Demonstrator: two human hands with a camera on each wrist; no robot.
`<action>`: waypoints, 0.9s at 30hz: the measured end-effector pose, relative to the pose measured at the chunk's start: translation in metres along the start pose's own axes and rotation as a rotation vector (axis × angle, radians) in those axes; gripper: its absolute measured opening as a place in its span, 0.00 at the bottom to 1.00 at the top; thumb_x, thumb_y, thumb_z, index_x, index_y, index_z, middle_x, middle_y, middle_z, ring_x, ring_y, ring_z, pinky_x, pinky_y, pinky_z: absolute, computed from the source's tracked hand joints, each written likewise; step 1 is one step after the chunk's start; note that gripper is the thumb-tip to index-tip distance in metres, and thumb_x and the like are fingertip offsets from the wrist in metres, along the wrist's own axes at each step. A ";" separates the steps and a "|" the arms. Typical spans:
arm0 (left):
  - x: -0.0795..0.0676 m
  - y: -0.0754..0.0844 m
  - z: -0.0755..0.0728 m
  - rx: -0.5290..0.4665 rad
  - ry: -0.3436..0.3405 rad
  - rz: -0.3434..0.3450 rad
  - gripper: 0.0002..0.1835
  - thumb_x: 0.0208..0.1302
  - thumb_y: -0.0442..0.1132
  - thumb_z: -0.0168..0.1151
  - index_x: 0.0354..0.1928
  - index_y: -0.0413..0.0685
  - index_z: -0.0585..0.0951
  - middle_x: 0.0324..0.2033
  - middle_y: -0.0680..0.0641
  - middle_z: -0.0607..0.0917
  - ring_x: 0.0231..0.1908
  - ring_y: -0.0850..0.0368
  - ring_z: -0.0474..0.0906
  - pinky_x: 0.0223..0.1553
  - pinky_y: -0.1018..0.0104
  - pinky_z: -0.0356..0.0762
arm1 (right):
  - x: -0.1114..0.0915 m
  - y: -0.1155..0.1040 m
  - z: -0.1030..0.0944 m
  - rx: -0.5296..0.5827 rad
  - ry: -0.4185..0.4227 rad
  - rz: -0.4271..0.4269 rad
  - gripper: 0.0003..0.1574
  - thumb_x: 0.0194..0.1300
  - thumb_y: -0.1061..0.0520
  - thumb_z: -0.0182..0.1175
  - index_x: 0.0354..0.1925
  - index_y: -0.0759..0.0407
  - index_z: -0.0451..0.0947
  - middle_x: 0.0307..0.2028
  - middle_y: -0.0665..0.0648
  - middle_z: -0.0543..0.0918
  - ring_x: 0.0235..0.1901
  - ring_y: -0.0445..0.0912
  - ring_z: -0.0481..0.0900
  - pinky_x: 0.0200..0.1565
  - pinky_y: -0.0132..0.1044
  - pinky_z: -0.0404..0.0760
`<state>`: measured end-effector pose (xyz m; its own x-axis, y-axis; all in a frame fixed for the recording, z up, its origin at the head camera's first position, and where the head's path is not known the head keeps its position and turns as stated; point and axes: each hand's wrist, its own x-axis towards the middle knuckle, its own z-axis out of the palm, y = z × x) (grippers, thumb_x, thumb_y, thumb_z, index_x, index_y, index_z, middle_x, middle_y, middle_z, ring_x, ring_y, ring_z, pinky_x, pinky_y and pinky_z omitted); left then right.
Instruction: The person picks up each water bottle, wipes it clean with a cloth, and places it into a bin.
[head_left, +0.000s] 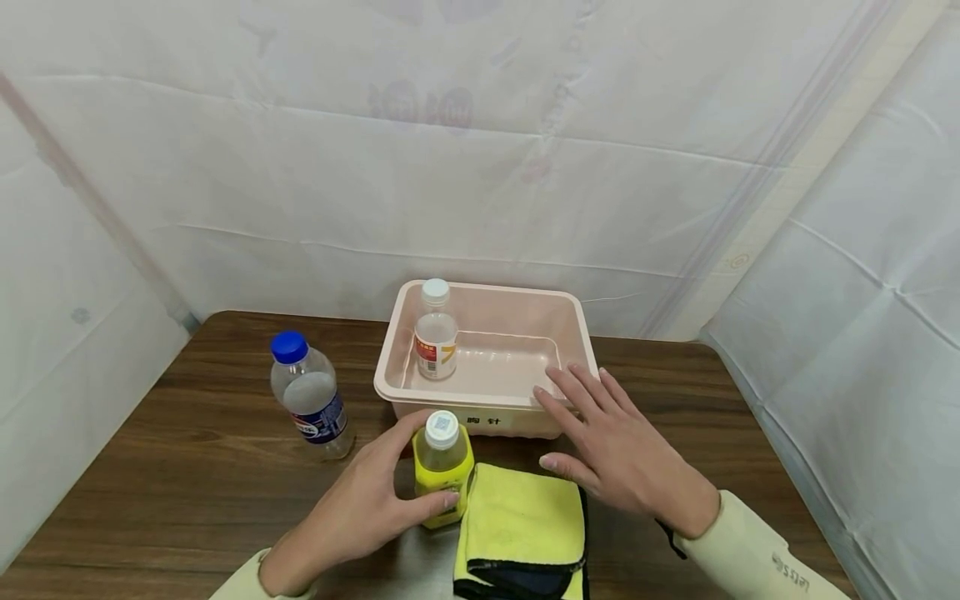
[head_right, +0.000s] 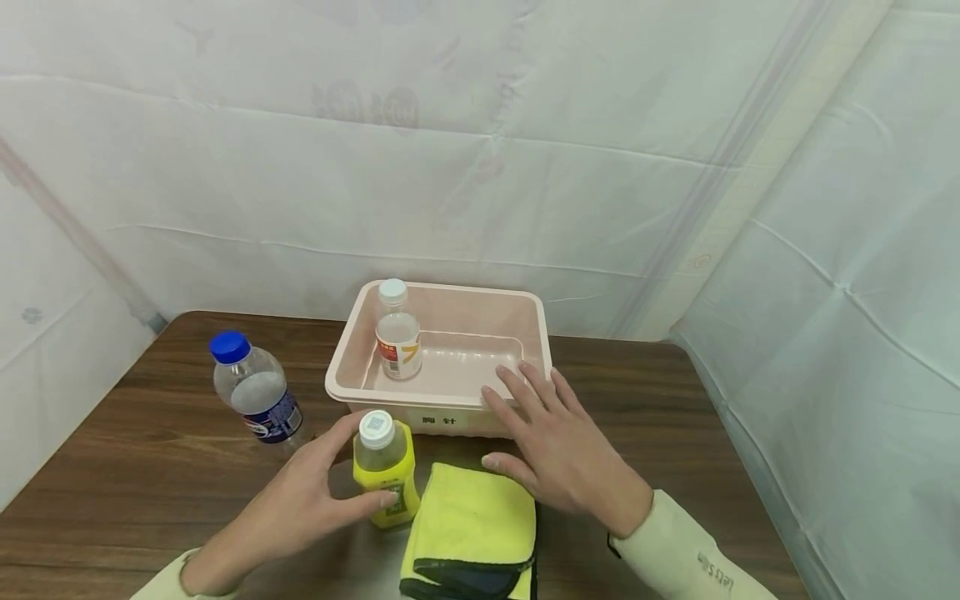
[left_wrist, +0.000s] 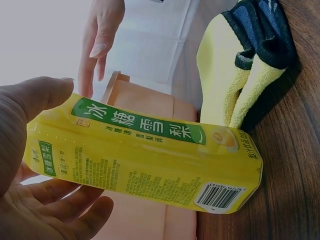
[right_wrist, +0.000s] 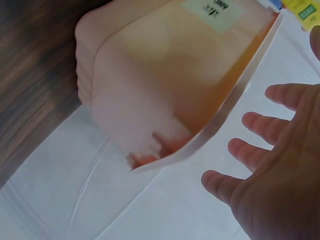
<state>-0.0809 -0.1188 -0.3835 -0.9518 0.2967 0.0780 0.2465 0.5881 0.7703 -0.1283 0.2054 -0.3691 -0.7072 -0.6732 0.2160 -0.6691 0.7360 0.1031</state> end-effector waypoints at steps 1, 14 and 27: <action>0.000 0.000 0.000 0.000 0.000 0.000 0.45 0.57 0.61 0.78 0.74 0.62 0.68 0.65 0.55 0.81 0.66 0.50 0.77 0.65 0.39 0.77 | 0.001 0.002 0.000 -0.001 0.006 0.002 0.45 0.77 0.28 0.47 0.81 0.47 0.58 0.83 0.56 0.57 0.81 0.59 0.56 0.79 0.62 0.56; 0.001 -0.003 0.002 -0.008 0.002 -0.030 0.46 0.55 0.56 0.80 0.74 0.64 0.68 0.65 0.58 0.80 0.66 0.53 0.77 0.68 0.40 0.76 | 0.007 0.029 -0.003 0.046 -0.032 0.092 0.47 0.77 0.31 0.52 0.82 0.50 0.56 0.82 0.58 0.59 0.82 0.61 0.53 0.79 0.63 0.55; 0.000 -0.001 0.002 -0.014 -0.005 -0.022 0.45 0.56 0.56 0.80 0.74 0.64 0.68 0.64 0.58 0.81 0.65 0.55 0.78 0.67 0.43 0.76 | 0.020 0.056 -0.002 0.217 -0.044 0.182 0.42 0.82 0.43 0.52 0.80 0.63 0.56 0.80 0.66 0.59 0.80 0.64 0.56 0.77 0.61 0.60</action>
<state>-0.0814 -0.1184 -0.3855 -0.9559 0.2879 0.0576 0.2229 0.5836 0.7809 -0.1793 0.2337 -0.3568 -0.8259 -0.5377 0.1695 -0.5605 0.8154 -0.1446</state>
